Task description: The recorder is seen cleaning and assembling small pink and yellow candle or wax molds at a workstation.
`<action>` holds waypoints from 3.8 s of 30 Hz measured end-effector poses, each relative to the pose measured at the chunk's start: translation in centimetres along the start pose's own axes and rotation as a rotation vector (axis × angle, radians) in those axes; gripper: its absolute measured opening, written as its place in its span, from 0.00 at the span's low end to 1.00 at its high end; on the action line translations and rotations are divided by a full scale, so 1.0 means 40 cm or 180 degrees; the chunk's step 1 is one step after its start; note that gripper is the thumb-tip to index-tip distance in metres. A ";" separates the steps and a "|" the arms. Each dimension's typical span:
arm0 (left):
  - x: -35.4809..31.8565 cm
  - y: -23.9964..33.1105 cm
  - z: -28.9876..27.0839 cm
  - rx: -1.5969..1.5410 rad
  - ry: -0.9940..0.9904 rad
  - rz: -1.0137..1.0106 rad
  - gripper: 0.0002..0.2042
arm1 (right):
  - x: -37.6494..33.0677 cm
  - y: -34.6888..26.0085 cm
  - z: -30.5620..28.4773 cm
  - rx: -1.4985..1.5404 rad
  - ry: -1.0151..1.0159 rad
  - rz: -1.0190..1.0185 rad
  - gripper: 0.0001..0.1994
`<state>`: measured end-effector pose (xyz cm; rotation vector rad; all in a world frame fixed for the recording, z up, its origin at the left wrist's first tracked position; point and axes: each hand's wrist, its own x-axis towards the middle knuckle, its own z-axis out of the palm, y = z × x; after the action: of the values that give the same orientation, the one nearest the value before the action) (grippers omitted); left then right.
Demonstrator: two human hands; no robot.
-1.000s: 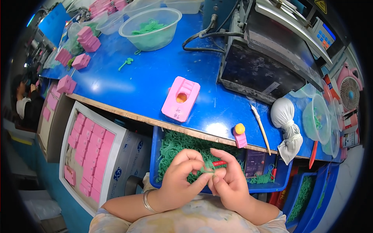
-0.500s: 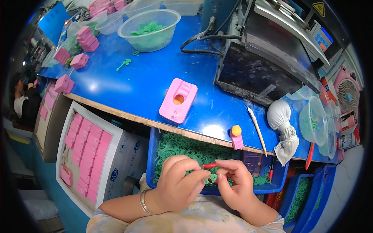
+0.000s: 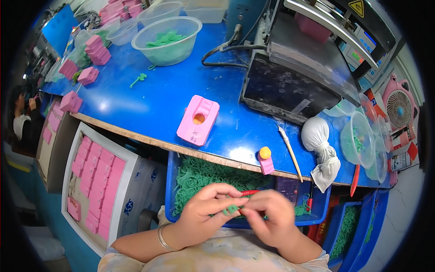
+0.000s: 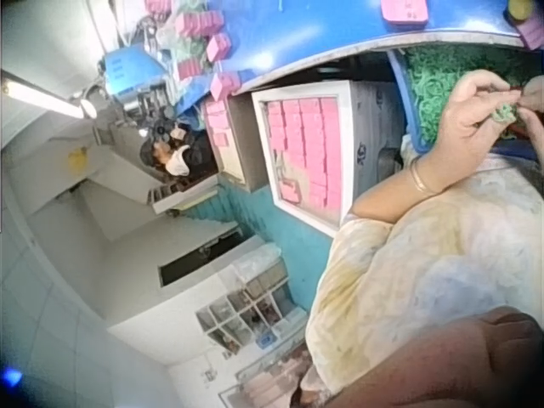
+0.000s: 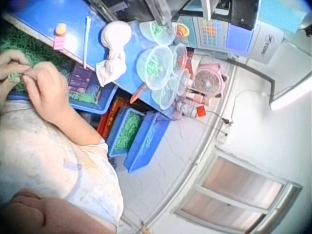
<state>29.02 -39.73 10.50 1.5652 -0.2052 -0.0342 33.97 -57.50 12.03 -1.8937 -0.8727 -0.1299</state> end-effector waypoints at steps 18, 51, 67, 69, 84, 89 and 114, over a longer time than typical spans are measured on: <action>0.002 -0.004 0.000 -0.0205 -0.0214 -0.0074 0.18 | 0.029 -0.039 -0.110 0.0494 0.1030 0.0839 0.08; 0.003 0.008 -0.013 0.1388 -0.0330 0.0595 0.21 | -0.003 -0.056 -0.040 0.0047 -0.0249 -0.0610 0.07; 0.002 0.013 -0.012 0.1863 -0.0203 0.0897 0.20 | -0.007 -0.045 -0.027 -0.0219 -0.0092 -0.0611 0.08; 0.004 0.006 -0.011 0.1804 -0.0167 0.0972 0.22 | -0.007 -0.045 -0.027 -0.0212 -0.0097 -0.0608 0.08; 0.001 0.005 -0.009 0.1916 -0.0149 0.0993 0.22 | 0.002 -0.064 -0.025 -0.0392 -0.0198 -0.0483 0.10; 0.000 0.007 -0.009 0.2006 -0.0148 0.0971 0.22 | 0.003 -0.069 -0.026 -0.0156 -0.0297 -0.0195 0.09; 0.001 0.012 -0.009 0.1769 -0.0325 0.0672 0.18 | 0.008 -0.078 -0.043 0.0287 -0.0514 0.0088 0.05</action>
<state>29.07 -39.39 10.98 2.0872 -0.4909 0.1183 32.74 -58.03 15.33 -1.8497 -0.9444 0.0791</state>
